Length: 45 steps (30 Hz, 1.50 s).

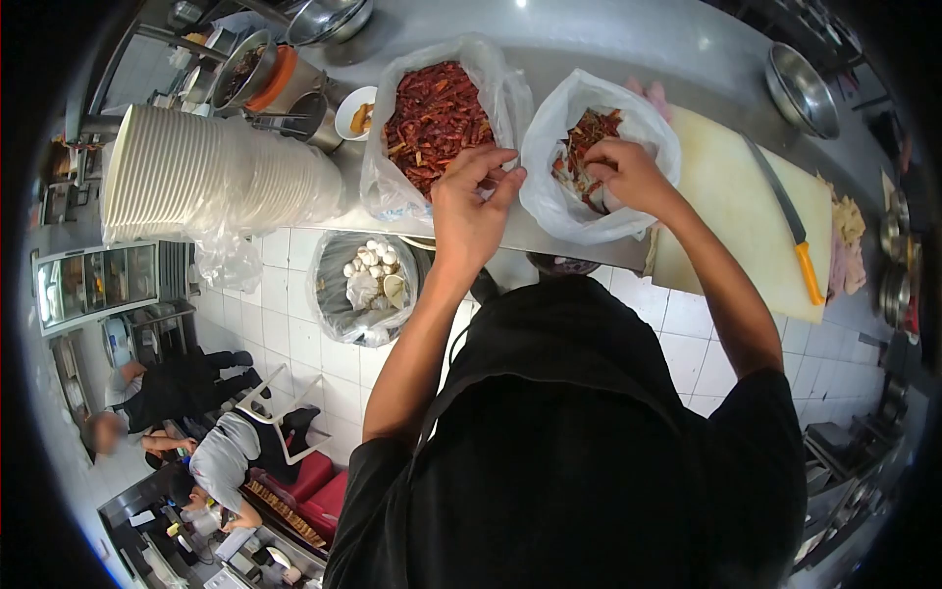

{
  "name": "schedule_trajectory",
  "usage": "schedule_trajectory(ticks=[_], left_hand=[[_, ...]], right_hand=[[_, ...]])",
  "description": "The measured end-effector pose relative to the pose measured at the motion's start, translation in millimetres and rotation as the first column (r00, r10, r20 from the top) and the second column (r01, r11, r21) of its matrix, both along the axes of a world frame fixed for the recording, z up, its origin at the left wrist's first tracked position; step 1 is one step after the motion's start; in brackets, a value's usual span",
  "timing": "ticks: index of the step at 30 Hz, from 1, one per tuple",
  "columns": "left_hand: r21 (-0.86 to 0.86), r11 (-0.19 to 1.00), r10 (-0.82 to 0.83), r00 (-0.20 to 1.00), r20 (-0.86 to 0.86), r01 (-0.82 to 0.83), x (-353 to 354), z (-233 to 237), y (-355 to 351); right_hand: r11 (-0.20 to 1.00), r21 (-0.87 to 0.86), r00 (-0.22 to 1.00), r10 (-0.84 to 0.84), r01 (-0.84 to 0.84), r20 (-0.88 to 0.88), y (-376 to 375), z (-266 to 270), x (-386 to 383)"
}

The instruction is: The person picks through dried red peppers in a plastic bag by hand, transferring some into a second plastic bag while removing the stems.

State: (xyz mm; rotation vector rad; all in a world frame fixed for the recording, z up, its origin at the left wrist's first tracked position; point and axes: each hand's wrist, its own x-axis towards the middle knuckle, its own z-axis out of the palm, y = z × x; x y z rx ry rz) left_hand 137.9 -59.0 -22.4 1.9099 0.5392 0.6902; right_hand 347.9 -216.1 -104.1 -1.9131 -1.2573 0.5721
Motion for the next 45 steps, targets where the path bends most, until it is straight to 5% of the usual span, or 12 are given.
schedule_trajectory(ticks=[2,5,8,11,14,16,18,20,23,29,35,45], left_hand=[[-0.038,0.999,-0.016,1.0,-0.005,0.016,2,-6,-4],[-0.082,0.995,-0.053,0.999,-0.006,0.052,10,-16,-16],[-0.135,0.988,-0.079,0.997,0.002,0.078,20,-19,-29],[-0.245,0.965,-0.104,0.994,-0.039,0.091,25,-21,-35],[-0.176,0.983,-0.07,0.996,-0.057,0.059,23,-18,-33],[-0.199,0.98,-0.022,0.997,-0.072,0.007,19,-19,-22],[-0.132,0.991,0.026,0.999,-0.046,-0.032,15,-21,-1],[-0.105,0.977,0.18,0.982,-0.063,-0.186,17,-9,34],[0.158,0.949,0.277,0.961,-0.014,-0.272,20,-9,68],[0.344,0.932,0.097,0.993,0.064,-0.113,11,5,39],[0.175,0.978,-0.112,0.994,-0.006,0.112,28,-9,-20],[-0.011,0.991,-0.135,0.989,0.056,0.136,31,-10,-30]], right_hand=[[0.989,0.007,0.931,-0.134,0.145,-0.338,-1,6,-3],[0.984,0.017,0.712,-0.114,0.175,-0.693,-3,21,-8],[0.952,0.099,0.499,-0.062,0.29,-0.865,1,33,-27],[0.948,0.16,0.432,0.027,0.275,-0.902,1,35,-33],[0.964,0.109,0.527,-0.035,0.241,-0.849,0,43,-36],[0.974,0.066,0.852,-0.154,0.215,-0.5,-2,39,-32],[0.991,-0.017,0.99,-0.133,0.133,-0.042,-6,26,-24],[0.983,-0.18,0.919,0.044,0.029,0.391,-13,4,-20],[0.966,-0.243,0.892,0.033,0.087,0.451,-8,-5,-27],[0.984,-0.157,0.917,-0.016,0.086,0.398,-8,0,-21],[0.985,-0.083,0.982,-0.16,0.152,-0.096,-11,52,-20],[0.966,0.07,0.868,-0.191,0.249,-0.459,-16,89,-46]])
